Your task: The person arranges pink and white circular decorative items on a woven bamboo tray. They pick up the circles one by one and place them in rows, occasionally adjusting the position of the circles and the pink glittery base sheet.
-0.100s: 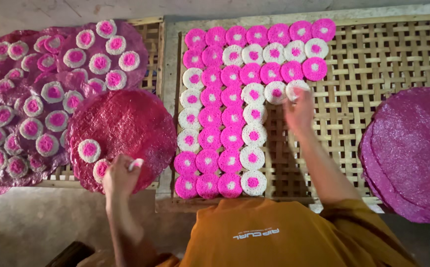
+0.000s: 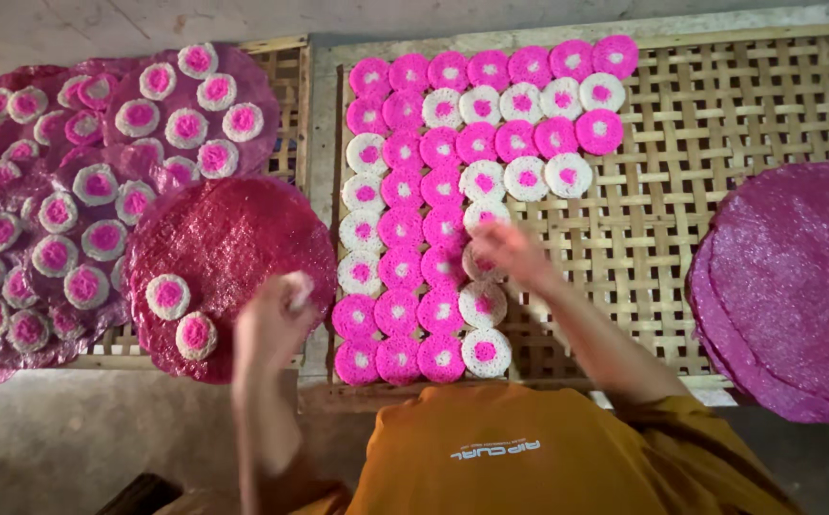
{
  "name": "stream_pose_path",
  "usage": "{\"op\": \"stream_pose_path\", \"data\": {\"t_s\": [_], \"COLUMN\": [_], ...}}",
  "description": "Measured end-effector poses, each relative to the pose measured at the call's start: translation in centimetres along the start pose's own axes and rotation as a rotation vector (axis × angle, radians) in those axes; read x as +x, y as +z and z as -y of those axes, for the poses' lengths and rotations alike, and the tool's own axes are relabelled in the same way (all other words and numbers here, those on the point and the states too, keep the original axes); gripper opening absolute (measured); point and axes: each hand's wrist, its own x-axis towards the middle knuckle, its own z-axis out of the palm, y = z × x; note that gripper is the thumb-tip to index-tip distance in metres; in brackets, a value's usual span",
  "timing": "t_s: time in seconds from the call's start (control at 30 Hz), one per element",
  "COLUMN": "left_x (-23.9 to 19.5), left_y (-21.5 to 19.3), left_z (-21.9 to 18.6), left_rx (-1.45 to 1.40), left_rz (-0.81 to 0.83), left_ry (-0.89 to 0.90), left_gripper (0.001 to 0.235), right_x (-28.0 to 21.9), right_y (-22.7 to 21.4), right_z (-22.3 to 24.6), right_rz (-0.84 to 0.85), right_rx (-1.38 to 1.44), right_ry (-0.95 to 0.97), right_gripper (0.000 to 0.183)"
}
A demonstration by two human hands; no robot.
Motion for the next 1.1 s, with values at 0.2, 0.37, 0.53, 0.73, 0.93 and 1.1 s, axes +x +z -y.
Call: {"op": "stream_pose_path", "data": {"t_s": [0.2, 0.37, 0.53, 0.73, 0.93, 1.1], "left_x": [-2.9, 6.9, 13.5, 14.5, 13.9, 11.6], "left_y": [12.4, 26.3, 35.2, 37.0, 35.5, 31.6], "left_z": [-13.4, -19.4, -25.0, -31.3, -32.7, -30.0], "left_rx": [-0.219, -0.570, -0.554, -0.297, -0.277, -0.264], "left_rz": [0.119, 0.243, 0.320, 0.134, 0.033, -0.012], "left_ry": [0.672, 0.816, 0.793, 0.827, 0.793, 0.835], "left_gripper": [0.046, 0.053, 0.034, 0.024, 0.031, 0.035], "right_x": [-1.5, 0.0, 2.3, 5.8, 7.5, 11.0], "right_y": [2.0, -8.2, -16.0, -20.7, -21.8, -24.6], "right_z": [-1.7, -8.1, -11.8, -13.2, -13.8, -12.5], "right_rz": [0.038, -0.282, -0.490, -0.832, -0.919, -0.836], "right_rx": [0.956, 0.933, 0.272, -0.336, -0.557, -0.549], "right_ry": [0.177, -0.008, -0.097, -0.216, -0.304, -0.185], "right_gripper": [0.038, 0.033, 0.040, 0.045, 0.057, 0.032]}}
